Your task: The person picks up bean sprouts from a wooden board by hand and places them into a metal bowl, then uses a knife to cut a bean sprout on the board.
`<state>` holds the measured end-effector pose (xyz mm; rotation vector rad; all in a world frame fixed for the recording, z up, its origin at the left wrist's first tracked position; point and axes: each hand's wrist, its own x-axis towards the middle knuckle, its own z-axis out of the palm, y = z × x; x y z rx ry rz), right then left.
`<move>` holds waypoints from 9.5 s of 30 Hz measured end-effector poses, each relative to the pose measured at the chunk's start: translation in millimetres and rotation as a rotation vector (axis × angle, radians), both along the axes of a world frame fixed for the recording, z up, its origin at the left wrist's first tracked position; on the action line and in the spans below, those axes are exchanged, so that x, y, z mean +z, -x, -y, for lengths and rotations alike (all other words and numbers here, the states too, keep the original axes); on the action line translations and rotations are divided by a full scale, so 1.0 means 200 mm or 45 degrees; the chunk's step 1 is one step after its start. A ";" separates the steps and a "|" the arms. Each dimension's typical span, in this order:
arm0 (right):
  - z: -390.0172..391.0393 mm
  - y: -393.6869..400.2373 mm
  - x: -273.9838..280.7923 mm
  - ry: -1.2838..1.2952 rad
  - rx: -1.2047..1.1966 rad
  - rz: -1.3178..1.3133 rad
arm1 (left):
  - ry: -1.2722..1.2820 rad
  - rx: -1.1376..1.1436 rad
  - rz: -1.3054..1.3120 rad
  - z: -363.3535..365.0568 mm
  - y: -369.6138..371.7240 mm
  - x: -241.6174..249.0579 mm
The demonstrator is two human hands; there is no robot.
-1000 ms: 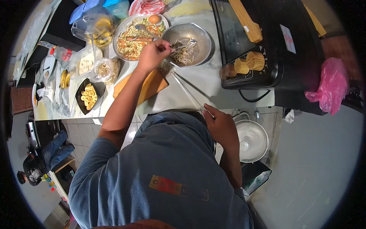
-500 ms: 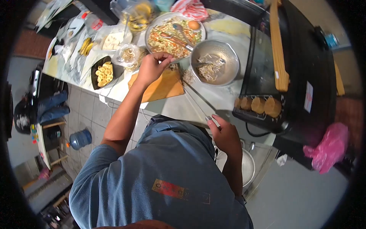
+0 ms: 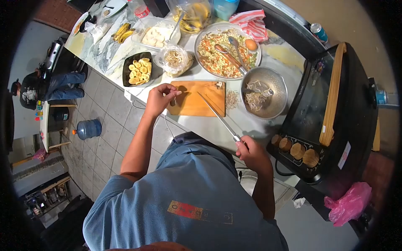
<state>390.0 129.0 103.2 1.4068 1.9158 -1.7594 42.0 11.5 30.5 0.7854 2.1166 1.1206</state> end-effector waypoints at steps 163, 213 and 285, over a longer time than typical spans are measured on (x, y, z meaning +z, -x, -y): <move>0.44 0.35 -0.09 -0.716 -0.028 0.060 | 0.336 -0.274 -0.459 -0.11 -0.19 -0.14; 0.30 -0.14 -0.04 -0.311 -0.345 0.028 | -0.114 -0.461 -0.005 -0.45 -0.03 0.06; 0.47 -0.24 -0.05 -0.267 -0.606 0.006 | -0.190 -0.884 0.749 -0.87 -0.52 0.17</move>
